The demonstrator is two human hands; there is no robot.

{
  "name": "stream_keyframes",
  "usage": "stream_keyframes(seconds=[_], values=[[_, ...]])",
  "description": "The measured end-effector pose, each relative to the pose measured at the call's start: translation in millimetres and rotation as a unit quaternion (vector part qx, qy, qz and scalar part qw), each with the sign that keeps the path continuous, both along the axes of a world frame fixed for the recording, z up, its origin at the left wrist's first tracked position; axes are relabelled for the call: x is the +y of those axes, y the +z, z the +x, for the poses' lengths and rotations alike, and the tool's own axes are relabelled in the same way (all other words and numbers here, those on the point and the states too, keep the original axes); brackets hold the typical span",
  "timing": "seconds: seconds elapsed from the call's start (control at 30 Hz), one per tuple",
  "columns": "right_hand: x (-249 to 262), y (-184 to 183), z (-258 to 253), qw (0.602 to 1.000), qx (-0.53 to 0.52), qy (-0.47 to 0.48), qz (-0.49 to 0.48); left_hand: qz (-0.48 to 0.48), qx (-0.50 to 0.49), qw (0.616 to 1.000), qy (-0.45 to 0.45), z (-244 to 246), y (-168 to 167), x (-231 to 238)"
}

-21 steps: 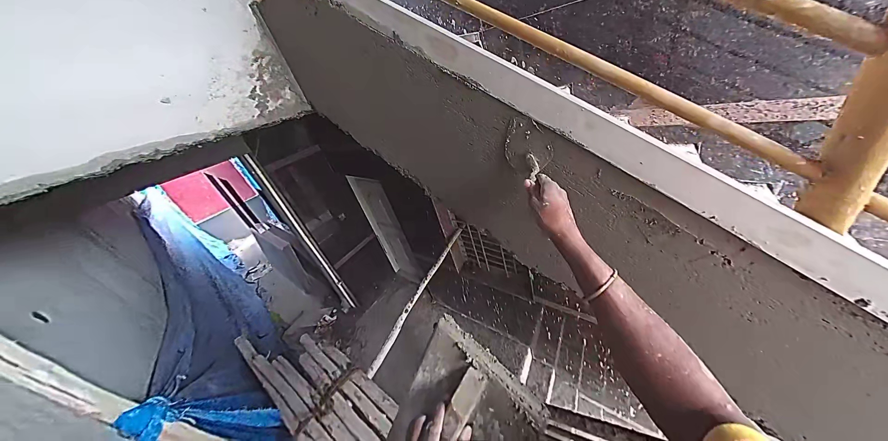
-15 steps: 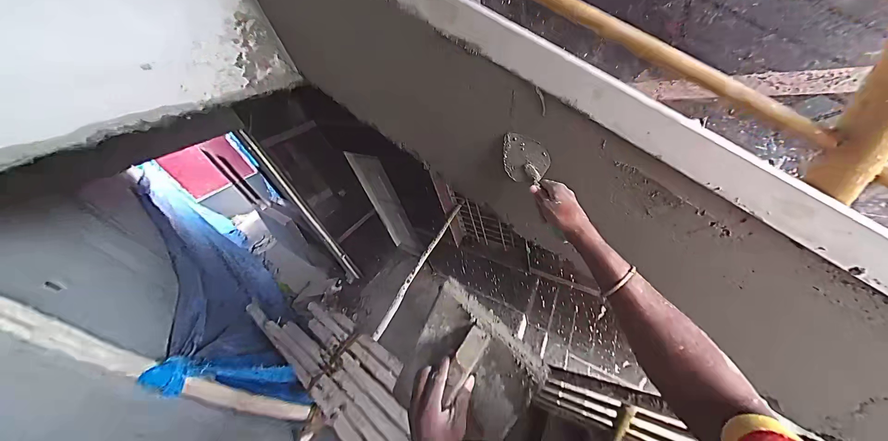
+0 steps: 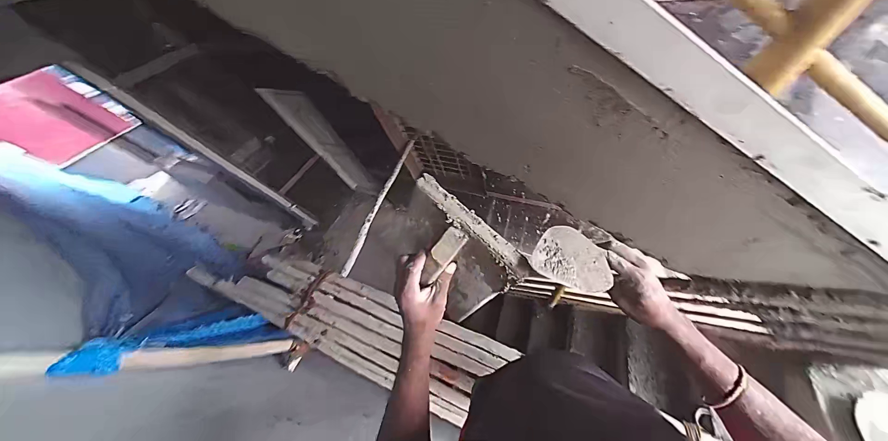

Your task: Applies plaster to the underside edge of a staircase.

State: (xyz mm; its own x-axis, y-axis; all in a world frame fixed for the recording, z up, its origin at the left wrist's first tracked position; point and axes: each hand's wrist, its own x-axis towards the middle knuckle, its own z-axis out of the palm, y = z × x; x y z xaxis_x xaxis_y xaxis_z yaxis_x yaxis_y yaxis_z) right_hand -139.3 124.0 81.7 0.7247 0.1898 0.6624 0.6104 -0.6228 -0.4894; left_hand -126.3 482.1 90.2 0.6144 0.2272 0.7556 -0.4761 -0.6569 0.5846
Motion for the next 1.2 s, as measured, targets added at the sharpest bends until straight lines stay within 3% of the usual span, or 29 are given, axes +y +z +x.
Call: stream_keyframes(seconds=[0.23, 0.4, 0.53, 0.67, 0.83, 1.03, 1.2], values=[[-27.3, -8.3, -22.4, 0.998, 0.006, -0.059, 0.021, 0.113, -0.062, 0.984, -0.119, 19.3, -0.9, -66.8], [-53.5, 6.9, -2.4, 0.982, -0.029, -0.164, 0.085, 0.224, -0.117, 0.917, -0.309, 24.5, -36.4, -111.9], [-99.8, 1.0, -22.8, 0.959, -0.001, -0.279, 0.056, 0.239, -0.104, 0.901, -0.346, 29.3, -65.5, -142.7], [-140.8, -9.3, -42.3, 0.935, 0.055, -0.350, 0.002, 0.116, 0.014, 0.945, -0.305, 20.3, -79.1, -161.5], [-160.3, -18.7, -38.9, 0.933, 0.150, -0.320, 0.064, -0.076, 0.181, 0.962, -0.190, -12.0, -73.8, -167.4], [-159.3, -6.7, -5.4, 0.955, 0.170, -0.202, 0.136, -0.383, 0.155, 0.890, -0.195, -39.8, -51.3, -166.0], [-130.1, 10.5, 61.9, 0.953, 0.212, -0.060, 0.209, -0.545, 0.187, 0.812, -0.091, -62.5, -33.3, -169.1]])
